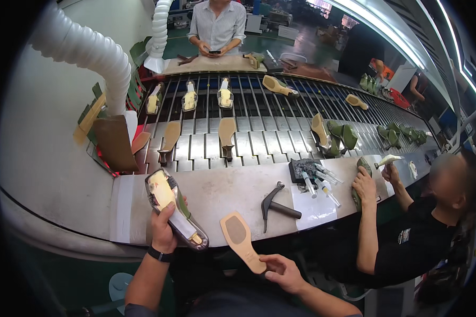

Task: The person assembles high-heeled shoes by taking shoe uppers on shoe lasts and soles from a conveyor, pressing the soles onto the shoe uppers by hand, and tapping along the edges and heels using a hammer.

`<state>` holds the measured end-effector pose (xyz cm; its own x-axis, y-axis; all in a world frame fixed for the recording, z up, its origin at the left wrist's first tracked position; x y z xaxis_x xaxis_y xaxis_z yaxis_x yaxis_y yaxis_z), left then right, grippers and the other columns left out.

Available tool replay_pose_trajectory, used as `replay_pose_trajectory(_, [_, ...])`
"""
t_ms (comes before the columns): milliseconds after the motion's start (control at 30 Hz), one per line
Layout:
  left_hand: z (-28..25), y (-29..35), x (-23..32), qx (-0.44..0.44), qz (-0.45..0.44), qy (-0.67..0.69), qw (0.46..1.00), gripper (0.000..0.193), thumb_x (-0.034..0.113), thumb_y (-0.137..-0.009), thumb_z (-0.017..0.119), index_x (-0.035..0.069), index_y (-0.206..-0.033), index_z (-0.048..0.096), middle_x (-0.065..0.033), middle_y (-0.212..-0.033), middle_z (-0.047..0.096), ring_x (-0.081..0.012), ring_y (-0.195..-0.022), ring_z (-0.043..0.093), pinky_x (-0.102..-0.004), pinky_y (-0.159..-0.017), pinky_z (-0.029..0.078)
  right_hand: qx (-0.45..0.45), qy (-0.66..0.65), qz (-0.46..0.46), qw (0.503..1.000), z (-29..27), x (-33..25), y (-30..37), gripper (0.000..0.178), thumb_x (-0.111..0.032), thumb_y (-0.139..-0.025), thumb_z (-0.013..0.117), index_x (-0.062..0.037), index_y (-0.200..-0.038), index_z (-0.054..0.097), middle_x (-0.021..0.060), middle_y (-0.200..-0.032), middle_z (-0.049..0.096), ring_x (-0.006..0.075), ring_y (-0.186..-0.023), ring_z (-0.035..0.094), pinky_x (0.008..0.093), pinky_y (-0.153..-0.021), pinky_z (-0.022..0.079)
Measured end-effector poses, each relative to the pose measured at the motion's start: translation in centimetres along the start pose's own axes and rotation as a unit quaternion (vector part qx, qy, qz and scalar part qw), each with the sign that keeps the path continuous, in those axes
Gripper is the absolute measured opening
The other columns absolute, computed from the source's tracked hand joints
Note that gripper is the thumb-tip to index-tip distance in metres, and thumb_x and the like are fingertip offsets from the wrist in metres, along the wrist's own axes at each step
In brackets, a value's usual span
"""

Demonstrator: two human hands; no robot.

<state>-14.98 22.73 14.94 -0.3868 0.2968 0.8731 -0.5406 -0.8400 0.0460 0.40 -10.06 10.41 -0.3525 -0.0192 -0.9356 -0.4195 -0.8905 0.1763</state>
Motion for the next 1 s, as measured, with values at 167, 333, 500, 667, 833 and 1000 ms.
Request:
replay_pose_trajectory(167, [4.6, -1.5, 0.5, -0.120, 0.073, -0.067, 0.988, 0.058, 0.022, -0.093, 0.066, -0.004, -0.143, 0.054, -0.0199, -0.132, 0.068, -0.0284, -0.121, 0.066, -0.0401, -0.104, 0.052, -0.035, -0.146, 0.248, 0.957, 1.5, 7.8, -3.4, 0.043, -0.028, -0.106, 0.065, 0.0012, -0.137, 0.060, 0.0109, -0.114, 0.073, 0.0163, -0.096, 0.071, 0.0327, -0.085, 0.057])
replay_pose_trajectory(333, [4.5, -0.5, 0.1, -0.168, 0.069, -0.075, 0.980, 0.069, 0.025, -0.092, 0.070, -0.001, -0.151, 0.046, -0.0218, -0.144, 0.061, -0.0307, -0.130, 0.062, -0.0428, -0.111, 0.049, 0.085, -0.009, 0.092, 0.992, 0.8, 0.5, -4.9, 0.021, -0.017, -0.100, 0.071, 0.0025, -0.109, 0.073, 0.0037, -0.092, 0.074, 0.0092, -0.077, 0.067, 0.0256, -0.071, 0.054])
replay_pose_trajectory(500, [6.6, -3.1, 4.9, -0.155, 0.009, 0.068, 0.986, 0.063, 0.011, -0.100, 0.063, 0.003, -0.157, 0.037, -0.0271, -0.151, 0.053, -0.0362, -0.140, 0.055, -0.0469, -0.113, 0.051, 0.001, -0.047, 0.015, 0.999, 4.4, -5.7, -5.5, 0.034, -0.025, -0.105, 0.066, 0.0070, -0.115, 0.067, 0.0218, -0.100, 0.076, 0.0274, -0.085, 0.077, 0.0408, -0.076, 0.066])
replay_pose_trajectory(667, [9.5, -1.4, 6.0, -0.220, 0.001, 0.048, 0.974, 0.054, 0.006, -0.102, 0.061, 0.002, -0.153, 0.043, -0.0268, -0.143, 0.060, -0.0349, -0.137, 0.058, -0.0456, -0.109, 0.054, -0.086, -0.009, -0.039, 0.995, 12.3, -9.2, -8.3, 0.036, -0.025, -0.109, 0.058, 0.0092, -0.119, 0.065, 0.0226, -0.101, 0.076, 0.0277, -0.082, 0.077, 0.0405, -0.074, 0.066])
replay_pose_trajectory(833, [9.8, 0.1, 6.0, -0.243, 0.006, 0.010, 0.970, 0.050, 0.018, -0.105, 0.062, -0.003, -0.148, 0.048, -0.0277, -0.144, 0.060, -0.0357, -0.137, 0.058, -0.0460, -0.110, 0.054, -0.127, -0.014, 0.000, 0.992, 14.4, -9.0, -10.0, 0.032, -0.022, -0.111, 0.056, 0.0049, -0.113, 0.073, 0.0132, -0.093, 0.078, 0.0103, -0.065, 0.068, 0.0237, -0.051, 0.051])
replay_pose_trajectory(1000, [9.6, 1.3, 6.2, -0.264, 0.001, 0.053, 0.963, 0.081, 0.054, -0.097, 0.071, -0.007, -0.145, 0.049, -0.0295, -0.145, 0.058, -0.0368, -0.135, 0.059, -0.0487, -0.112, 0.051, -0.108, -0.011, -0.015, 0.994, 14.8, -8.8, -10.6, 0.034, -0.024, -0.110, 0.057, 0.0040, -0.108, 0.076, 0.0109, -0.088, 0.078, 0.0073, -0.058, 0.063, 0.0224, -0.046, 0.046])
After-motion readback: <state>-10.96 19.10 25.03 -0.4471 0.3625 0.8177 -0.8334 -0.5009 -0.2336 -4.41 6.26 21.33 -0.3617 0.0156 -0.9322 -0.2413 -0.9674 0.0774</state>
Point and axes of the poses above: each hand's wrist, its own y-axis away from the middle knuckle, its own z-axis out of the palm, x = y × z, the point moved 7 cm from there along -y, towards the middle knuckle
